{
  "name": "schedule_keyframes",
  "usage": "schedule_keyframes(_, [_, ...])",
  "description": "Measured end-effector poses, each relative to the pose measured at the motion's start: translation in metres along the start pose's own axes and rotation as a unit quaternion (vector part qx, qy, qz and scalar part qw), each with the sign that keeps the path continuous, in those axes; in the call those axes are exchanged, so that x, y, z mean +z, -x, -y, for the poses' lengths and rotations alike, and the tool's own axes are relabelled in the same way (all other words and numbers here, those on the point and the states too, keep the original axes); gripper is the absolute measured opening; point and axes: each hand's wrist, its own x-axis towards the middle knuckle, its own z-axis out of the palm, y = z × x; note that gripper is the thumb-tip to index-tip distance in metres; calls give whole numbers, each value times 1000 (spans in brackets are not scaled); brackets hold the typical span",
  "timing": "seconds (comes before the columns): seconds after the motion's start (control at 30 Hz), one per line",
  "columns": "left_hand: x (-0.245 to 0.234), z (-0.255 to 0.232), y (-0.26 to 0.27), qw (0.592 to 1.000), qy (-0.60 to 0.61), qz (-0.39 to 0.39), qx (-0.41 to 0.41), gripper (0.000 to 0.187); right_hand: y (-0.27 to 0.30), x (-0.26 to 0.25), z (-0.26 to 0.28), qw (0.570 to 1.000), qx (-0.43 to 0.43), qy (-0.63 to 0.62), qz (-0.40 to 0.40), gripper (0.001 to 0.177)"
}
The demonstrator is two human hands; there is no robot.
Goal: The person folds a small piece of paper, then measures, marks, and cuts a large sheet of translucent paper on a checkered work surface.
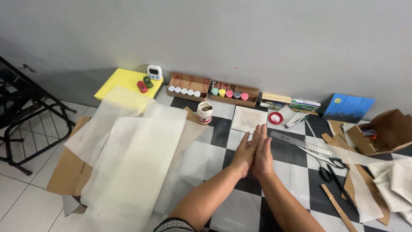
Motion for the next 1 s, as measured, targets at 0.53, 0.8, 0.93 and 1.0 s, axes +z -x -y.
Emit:
schedule_keyframes(0.53, [-87,54,-57,885,-368,-101,267,55,38,58,-20,991,10,6,132,63])
schedule_keyframes(0.8, [-264,-33,-44,776,-538,-289,155,75,13,23,-57,785,-89,610,60,48])
schedule_keyframes(0.93, [-236,-58,44,674,-689,-268,8,85,47,93,-51,698,-56,683,206,61])
schedule_keyframes(1.0, [-246,-40,42,648,-715,-254,-61,85,53,116,-52,592,-4,740,318,75])
